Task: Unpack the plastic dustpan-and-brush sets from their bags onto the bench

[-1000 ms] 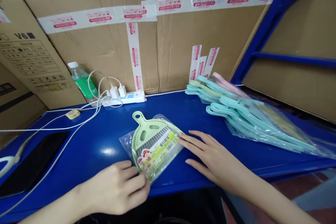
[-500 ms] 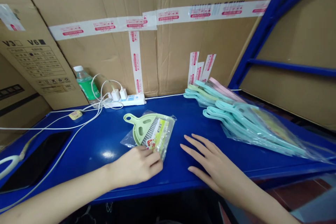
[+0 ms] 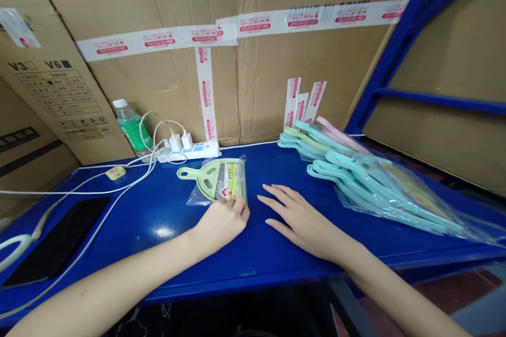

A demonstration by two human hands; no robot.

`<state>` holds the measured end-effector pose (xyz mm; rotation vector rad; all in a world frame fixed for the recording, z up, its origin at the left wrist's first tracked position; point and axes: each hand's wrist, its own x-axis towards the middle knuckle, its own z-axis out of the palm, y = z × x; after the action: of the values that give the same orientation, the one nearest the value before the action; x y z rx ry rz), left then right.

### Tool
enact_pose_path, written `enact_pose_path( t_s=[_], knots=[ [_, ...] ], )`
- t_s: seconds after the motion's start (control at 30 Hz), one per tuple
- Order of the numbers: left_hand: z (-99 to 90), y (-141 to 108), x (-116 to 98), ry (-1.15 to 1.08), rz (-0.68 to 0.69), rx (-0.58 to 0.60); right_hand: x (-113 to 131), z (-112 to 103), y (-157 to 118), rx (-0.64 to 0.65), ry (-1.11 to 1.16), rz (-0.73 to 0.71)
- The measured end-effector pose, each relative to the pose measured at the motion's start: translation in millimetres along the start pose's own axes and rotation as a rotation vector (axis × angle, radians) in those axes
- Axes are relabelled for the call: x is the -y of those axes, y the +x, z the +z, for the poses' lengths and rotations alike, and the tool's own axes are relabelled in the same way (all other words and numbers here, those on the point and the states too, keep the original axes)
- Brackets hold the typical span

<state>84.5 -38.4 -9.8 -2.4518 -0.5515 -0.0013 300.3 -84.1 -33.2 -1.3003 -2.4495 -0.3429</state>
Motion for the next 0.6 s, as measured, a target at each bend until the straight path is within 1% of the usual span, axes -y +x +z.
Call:
enact_pose_path(
  t_s=[0.1, 0.2, 0.3, 0.37, 0.5, 0.6],
  knots=[
    [6.6, -2, 0, 0.023, -0.003, -0.086, 2, 1, -2, -0.012, 0.065, 0.025],
    [11.3, -6, -1, 0.03, -0.011, -0.204, 1, 2, -7, -0.039, 0.11, 0.054],
    [12.6, -8, -3, 0.011, -0.002, -0.341, -1, 3, -7, -0.047, 0.127, 0.065],
    [12.3, -9, -4, -0.01, 0.016, -0.398, -1, 4, -6, -0.039, 0.129, 0.064],
    [12.1, -9, -5, -0.02, 0.025, -0.423, 3, 4, -3, -0.031, 0.108, 0.053],
    [12.2, -11, -2, -0.017, -0.011, -0.379, 5, 2, -3, -0.02, 0.097, 0.063]
  ],
)
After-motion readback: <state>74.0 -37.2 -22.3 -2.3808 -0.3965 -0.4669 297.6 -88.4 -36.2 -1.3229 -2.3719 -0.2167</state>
